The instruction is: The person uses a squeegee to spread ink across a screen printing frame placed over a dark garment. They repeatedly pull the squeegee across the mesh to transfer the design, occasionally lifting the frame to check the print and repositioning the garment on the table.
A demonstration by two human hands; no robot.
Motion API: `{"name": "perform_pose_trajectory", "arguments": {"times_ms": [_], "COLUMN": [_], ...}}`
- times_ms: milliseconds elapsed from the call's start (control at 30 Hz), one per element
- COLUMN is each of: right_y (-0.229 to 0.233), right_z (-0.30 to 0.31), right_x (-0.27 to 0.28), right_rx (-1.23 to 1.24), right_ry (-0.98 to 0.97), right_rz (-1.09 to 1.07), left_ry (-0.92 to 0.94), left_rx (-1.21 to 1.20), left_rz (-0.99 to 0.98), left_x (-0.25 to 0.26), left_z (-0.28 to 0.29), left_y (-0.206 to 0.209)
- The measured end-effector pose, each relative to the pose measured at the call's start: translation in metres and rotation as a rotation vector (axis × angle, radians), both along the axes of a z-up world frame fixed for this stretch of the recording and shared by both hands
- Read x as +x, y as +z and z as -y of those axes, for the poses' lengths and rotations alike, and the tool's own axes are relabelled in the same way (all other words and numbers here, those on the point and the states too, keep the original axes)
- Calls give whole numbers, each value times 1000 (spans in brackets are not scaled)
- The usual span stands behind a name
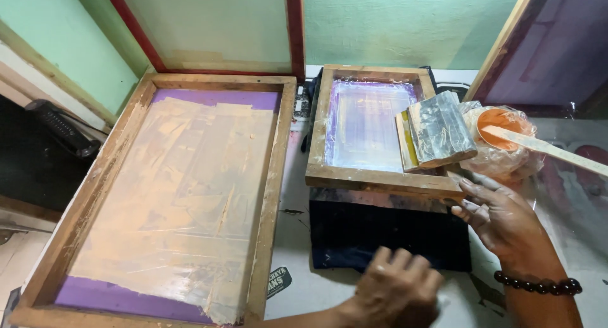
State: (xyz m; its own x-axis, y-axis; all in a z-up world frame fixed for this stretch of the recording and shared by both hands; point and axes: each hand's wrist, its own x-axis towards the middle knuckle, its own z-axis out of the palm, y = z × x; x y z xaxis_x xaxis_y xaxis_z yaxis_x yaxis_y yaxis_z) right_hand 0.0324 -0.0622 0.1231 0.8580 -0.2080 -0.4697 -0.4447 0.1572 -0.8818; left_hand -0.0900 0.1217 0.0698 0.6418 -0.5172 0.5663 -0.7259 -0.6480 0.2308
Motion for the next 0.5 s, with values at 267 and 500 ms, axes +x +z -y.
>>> {"name": "perform_pose_trajectory", "arguments": {"times_ms": [267, 500], "right_y": [4, 2], "right_z": [-2, 0], "right_x": [4, 2], "right_rx": [2, 7], "right_ry": [-25, -11], "right_rz": [30, 38], "left_ry": [96, 355], "left_rx": [332, 570], "left_rz": [-513, -525], "left_x": [17, 37], "left_z": [-42, -50], "left_y": [-7, 0]}}
